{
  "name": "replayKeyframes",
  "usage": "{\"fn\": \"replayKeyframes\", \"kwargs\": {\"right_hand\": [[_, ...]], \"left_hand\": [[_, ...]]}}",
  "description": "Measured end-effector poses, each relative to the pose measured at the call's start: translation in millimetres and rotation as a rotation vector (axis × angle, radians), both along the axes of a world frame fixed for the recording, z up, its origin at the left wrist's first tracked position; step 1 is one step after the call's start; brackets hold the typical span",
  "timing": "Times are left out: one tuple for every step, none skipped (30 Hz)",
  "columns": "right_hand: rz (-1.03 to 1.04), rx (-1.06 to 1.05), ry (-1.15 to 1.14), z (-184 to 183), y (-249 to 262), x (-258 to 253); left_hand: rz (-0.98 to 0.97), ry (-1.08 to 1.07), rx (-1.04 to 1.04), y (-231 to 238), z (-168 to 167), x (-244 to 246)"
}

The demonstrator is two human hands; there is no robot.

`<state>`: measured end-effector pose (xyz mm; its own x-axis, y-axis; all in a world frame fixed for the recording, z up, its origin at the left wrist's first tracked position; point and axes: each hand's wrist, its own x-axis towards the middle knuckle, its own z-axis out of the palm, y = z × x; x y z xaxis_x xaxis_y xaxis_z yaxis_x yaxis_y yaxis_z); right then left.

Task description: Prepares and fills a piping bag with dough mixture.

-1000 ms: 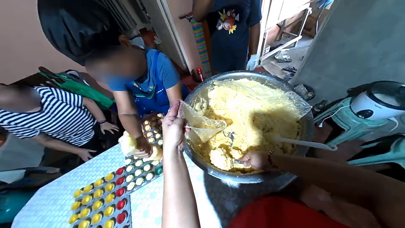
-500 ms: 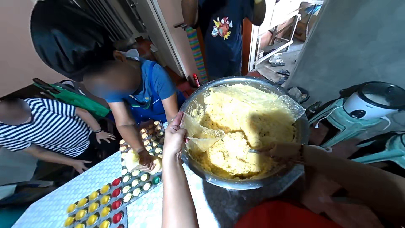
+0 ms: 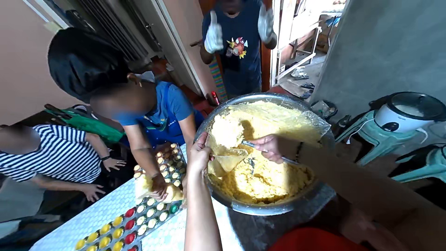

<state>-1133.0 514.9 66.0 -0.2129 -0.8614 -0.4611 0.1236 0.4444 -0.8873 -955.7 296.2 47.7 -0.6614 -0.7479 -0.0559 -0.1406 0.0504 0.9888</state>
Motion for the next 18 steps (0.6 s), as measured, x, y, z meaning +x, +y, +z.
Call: {"fn": "replayKeyframes", "kwargs": {"right_hand": [[-0.019, 0.012, -0.018, -2.7, -8.2, 7.8], [-0.040, 0.023, -0.025, -6.9, -15.4, 15.3], [-0.068, 0.029, -0.020, -11.6, -21.7, 23.5], [-0.086, 0.042, 0.004, -15.2, -26.9, 31.4], [-0.095, 0.044, 0.049, -19.7, -31.3, 38.8], [-0.105, 0.038, 0.124, -25.2, -35.3, 45.6], [-0.108, 0.026, 0.227, -33.0, -39.3, 50.4], [-0.097, 0.015, 0.344, -42.5, -43.3, 52.8], [-0.076, 0.011, 0.443, -51.2, -46.4, 53.8], [-0.052, 0.018, 0.508, -57.0, -47.8, 54.8], [-0.044, 0.023, 0.554, -61.7, -48.3, 57.5], [-0.037, 0.037, 0.601, -64.5, -47.7, 60.9], [-0.025, 0.053, 0.646, -65.7, -45.8, 64.1], [-0.010, 0.065, 0.685, -66.1, -43.1, 66.1], [0.009, 0.073, 0.720, -65.4, -39.5, 66.9], [0.030, 0.079, 0.759, -64.0, -35.2, 66.5], [0.055, 0.080, 0.808, -62.4, -30.5, 65.1], [0.083, 0.069, 0.872, -61.7, -25.5, 63.2]], "left_hand": [[0.007, -0.009, 0.004, 1.5, 2.2, -0.1], [0.012, -0.013, 0.006, 2.6, 4.1, 0.1], [0.013, -0.016, 0.005, 2.6, 5.0, 1.0], [0.019, -0.018, 0.003, 1.1, 4.5, 2.0], [0.032, -0.017, 0.005, -0.3, 4.1, 3.0], [0.046, -0.007, 0.013, -1.6, 3.0, 3.7], [0.062, 0.006, 0.022, -2.9, 1.9, 4.0], [0.074, 0.016, 0.031, -3.9, 0.9, 3.9], [0.084, 0.022, 0.037, -4.4, 0.1, 3.5], [0.091, 0.023, 0.040, -4.3, -0.2, 2.9], [0.096, 0.020, 0.042, -4.4, -0.1, 2.1], [0.100, 0.017, 0.041, -5.0, -0.2, 1.5], [0.107, 0.021, 0.040, -6.1, -0.8, 1.2], [0.119, 0.029, 0.036, -7.7, -1.6, 1.2], [0.128, 0.034, 0.032, -9.6, -2.1, 2.3], [0.137, 0.038, 0.032, -11.9, -2.4, 4.2], [0.144, 0.040, 0.029, -14.2, -2.8, 6.5], [0.147, 0.046, 0.031, -15.1, -3.3, 8.7]]}}
